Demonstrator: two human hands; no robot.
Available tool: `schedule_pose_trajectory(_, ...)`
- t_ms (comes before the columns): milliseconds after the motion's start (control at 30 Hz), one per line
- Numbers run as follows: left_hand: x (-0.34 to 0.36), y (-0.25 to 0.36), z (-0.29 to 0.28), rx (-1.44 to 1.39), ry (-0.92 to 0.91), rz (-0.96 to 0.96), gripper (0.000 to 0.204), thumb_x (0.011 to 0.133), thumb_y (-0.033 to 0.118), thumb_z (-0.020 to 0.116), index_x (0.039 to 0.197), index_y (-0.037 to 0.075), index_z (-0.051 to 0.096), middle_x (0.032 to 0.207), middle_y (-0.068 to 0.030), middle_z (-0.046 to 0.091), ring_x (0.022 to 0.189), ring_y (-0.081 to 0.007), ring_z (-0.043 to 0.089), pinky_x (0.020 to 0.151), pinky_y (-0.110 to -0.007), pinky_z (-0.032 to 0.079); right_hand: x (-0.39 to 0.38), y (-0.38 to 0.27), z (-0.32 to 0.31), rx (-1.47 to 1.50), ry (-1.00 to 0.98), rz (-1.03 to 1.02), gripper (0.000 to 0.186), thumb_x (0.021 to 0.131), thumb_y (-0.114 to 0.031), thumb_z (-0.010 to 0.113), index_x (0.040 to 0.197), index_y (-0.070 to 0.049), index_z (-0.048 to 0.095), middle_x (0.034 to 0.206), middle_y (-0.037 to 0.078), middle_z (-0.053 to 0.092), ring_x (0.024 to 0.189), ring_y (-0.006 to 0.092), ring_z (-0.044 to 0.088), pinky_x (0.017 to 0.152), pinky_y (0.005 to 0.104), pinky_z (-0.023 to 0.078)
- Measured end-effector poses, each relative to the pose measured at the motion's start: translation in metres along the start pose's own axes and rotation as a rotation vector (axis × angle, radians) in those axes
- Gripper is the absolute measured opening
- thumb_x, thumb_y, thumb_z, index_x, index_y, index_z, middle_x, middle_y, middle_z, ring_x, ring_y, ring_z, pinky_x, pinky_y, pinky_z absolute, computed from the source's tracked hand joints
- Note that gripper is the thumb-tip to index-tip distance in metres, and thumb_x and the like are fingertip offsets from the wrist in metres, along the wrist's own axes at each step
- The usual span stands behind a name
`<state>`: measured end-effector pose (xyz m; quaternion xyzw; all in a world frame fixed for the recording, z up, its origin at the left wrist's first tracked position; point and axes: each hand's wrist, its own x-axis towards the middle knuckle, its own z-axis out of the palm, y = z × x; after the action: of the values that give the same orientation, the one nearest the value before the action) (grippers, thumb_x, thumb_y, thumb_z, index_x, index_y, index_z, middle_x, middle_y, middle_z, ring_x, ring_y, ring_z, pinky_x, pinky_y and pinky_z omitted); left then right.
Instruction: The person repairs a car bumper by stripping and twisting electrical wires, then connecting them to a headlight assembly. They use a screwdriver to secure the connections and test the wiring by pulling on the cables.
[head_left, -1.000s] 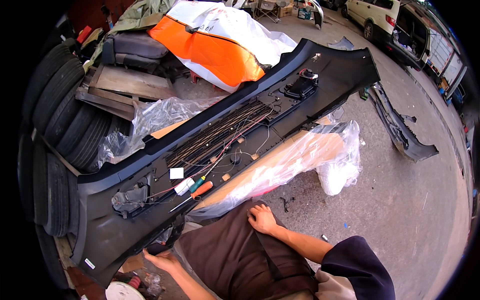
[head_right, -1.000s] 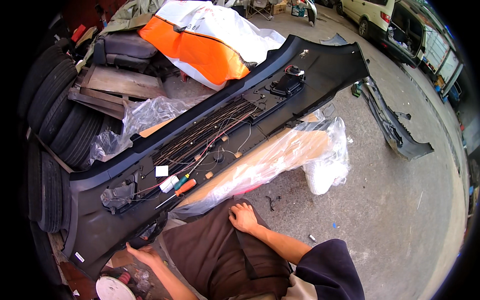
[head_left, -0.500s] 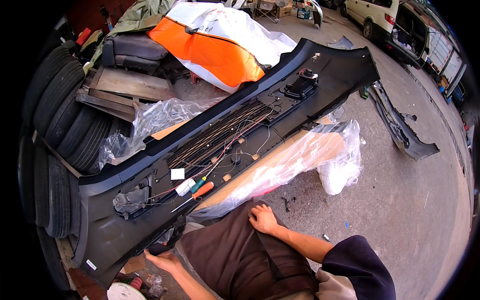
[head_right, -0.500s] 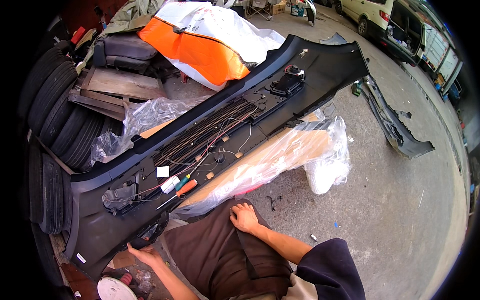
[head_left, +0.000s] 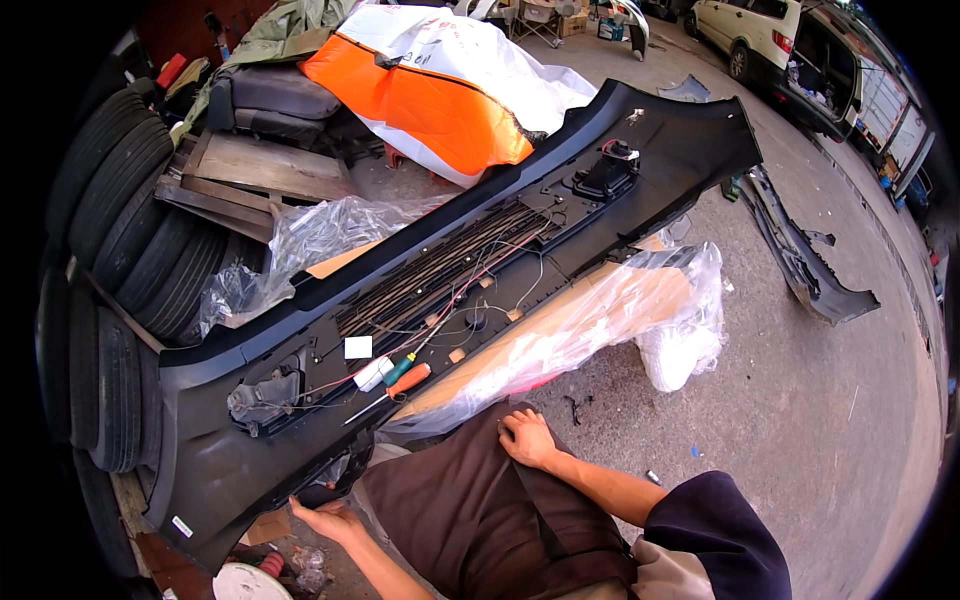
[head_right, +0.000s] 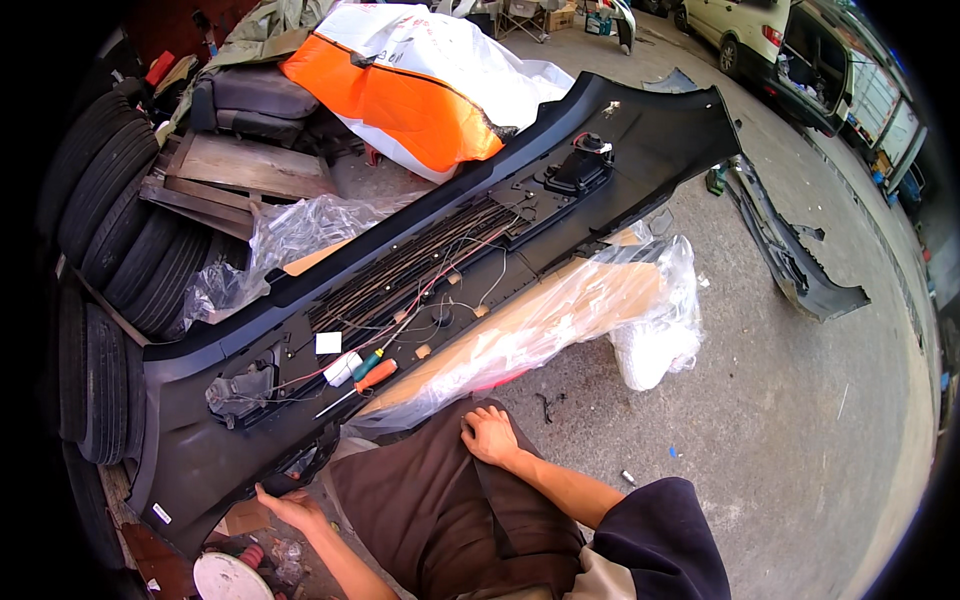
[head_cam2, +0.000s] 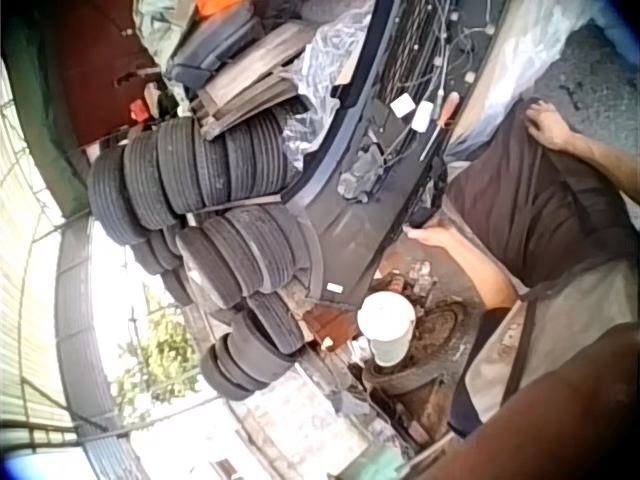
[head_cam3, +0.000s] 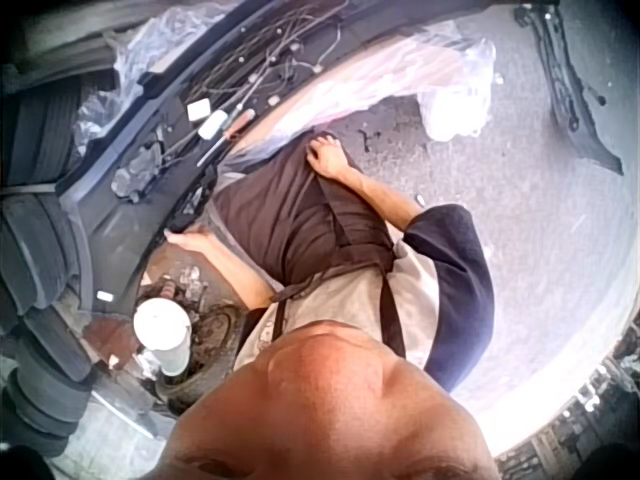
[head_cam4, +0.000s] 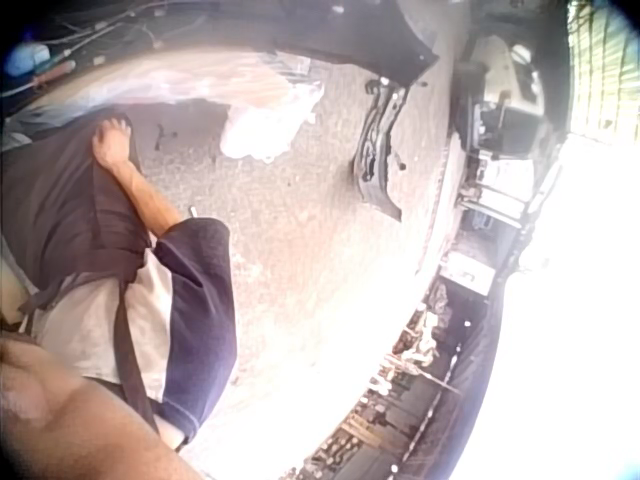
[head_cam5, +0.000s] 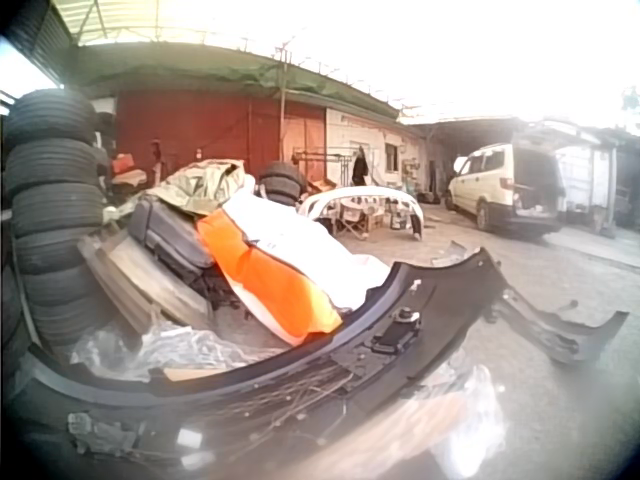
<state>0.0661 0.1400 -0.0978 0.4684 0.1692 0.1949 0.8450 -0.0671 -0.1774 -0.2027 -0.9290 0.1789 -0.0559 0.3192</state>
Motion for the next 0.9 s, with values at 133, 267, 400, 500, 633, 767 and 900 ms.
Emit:
schedule_pose_trajectory(133, 0.001, 0.0, -0.001, 0.004, -0.016, 0.006, 0.044, 0.093, 0.043, 0.05, 0.116, 0.005, 0.051, 0.105, -0.0058, 0.057, 0.086, -0.0165, 0.053, 0.071, -0.034, 0.044, 0.0, 0.0, 0.001, 0.004, 0.004, -0.005, 0.023, 0.085, -0.026, 0.055, 0.094, -0.007, 0.065, 0.094, 0.011, 0.061, 0.094, 0.0307, 0.053, 0.082, 0.042, 0.039)
schedule_pose_trajectory(267, -0.001, 0.001, 0.001, 0.0, 0.018, 0.013, 0.044, 0.093, 0.043, 0.05, 0.117, 0.006, 0.051, 0.11, -0.0055, 0.056, 0.092, -0.0167, 0.051, 0.073, -0.035, 0.044, 0.0, -0.001, 0.003, -0.009, -0.013, -0.001, 0.023, 0.085, -0.026, 0.055, 0.094, -0.007, 0.064, 0.095, 0.011, 0.061, 0.094, 0.0309, 0.053, 0.082, 0.0422, 0.039)
schedule_pose_trajectory(400, 0.001, 0.0, -0.003, 0.008, 0.002, 0.008, 0.045, 0.093, 0.043, 0.05, 0.118, 0.006, 0.051, 0.113, -0.0055, 0.056, 0.096, -0.0169, 0.051, 0.074, -0.036, 0.043, -0.002, 0.001, 0.006, 0.015, 0.052, -0.024, 0.019, 0.08, -0.023, 0.058, 0.09, -0.007, 0.063, 0.09, 0.01, 0.059, 0.09, 0.0314, 0.053, 0.08, 0.0426, 0.04)
schedule_pose_trajectory(500, -0.001, -0.002, -0.003, 0.015, -0.022, 0.014, 0.045, 0.093, 0.044, 0.05, 0.119, 0.006, 0.051, 0.113, -0.0059, 0.056, 0.095, -0.0172, 0.051, 0.073, -0.035, 0.044, -0.002, 0.002, 0.005, 0.028, 0.054, -0.017, 0.019, 0.08, -0.023, 0.057, 0.09, -0.007, 0.063, 0.091, 0.011, 0.059, 0.09, 0.0316, 0.053, 0.08, 0.0427, 0.04)
schedule_pose_trajectory(633, -0.002, -0.003, 0.001, 0.026, -0.021, 0.014, 0.045, 0.093, 0.044, 0.05, 0.117, 0.006, 0.051, 0.109, -0.0051, 0.057, 0.092, -0.0162, 0.052, 0.071, -0.033, 0.045, 0.001, 0.005, 0.001, 0.005, 0.034, -0.004, 0.019, 0.081, -0.023, 0.057, 0.09, -0.007, 0.063, 0.091, 0.011, 0.059, 0.091, 0.0318, 0.053, 0.08, 0.0427, 0.04)
schedule_pose_trajectory(767, 0.001, -0.005, -0.006, 0.031, 0.023, 0.009, 0.04, 0.095, 0.042, 0.046, 0.113, 0.007, 0.053, 0.102, -0.0052, 0.058, 0.086, -0.0168, 0.055, 0.065, -0.031, 0.046, 0.003, 0.003, 0.002, 0.011, 0.038, 0.006, 0.019, 0.083, -0.023, 0.057, 0.091, -0.006, 0.063, 0.093, 0.012, 0.06, 0.093, 0.0331, 0.053, 0.081, 0.0435, 0.04)
schedule_pose_trajectory(900, -0.011, -0.004, 0.015, 0.021, 0.056, -0.033, 0.034, 0.094, 0.039, 0.05, 0.108, 0.008, 0.053, 0.092, -0.003, 0.06, 0.074, -0.0164, 0.057, 0.063, -0.034, 0.05, 0.006, 0.009, -0.002, 0.033, 0.029, -0.017, 0.017, 0.082, -0.02, 0.057, 0.087, -0.005, 0.062, 0.091, 0.013, 0.06, 0.091, 0.0358, 0.053, 0.079, 0.0467, 0.041)
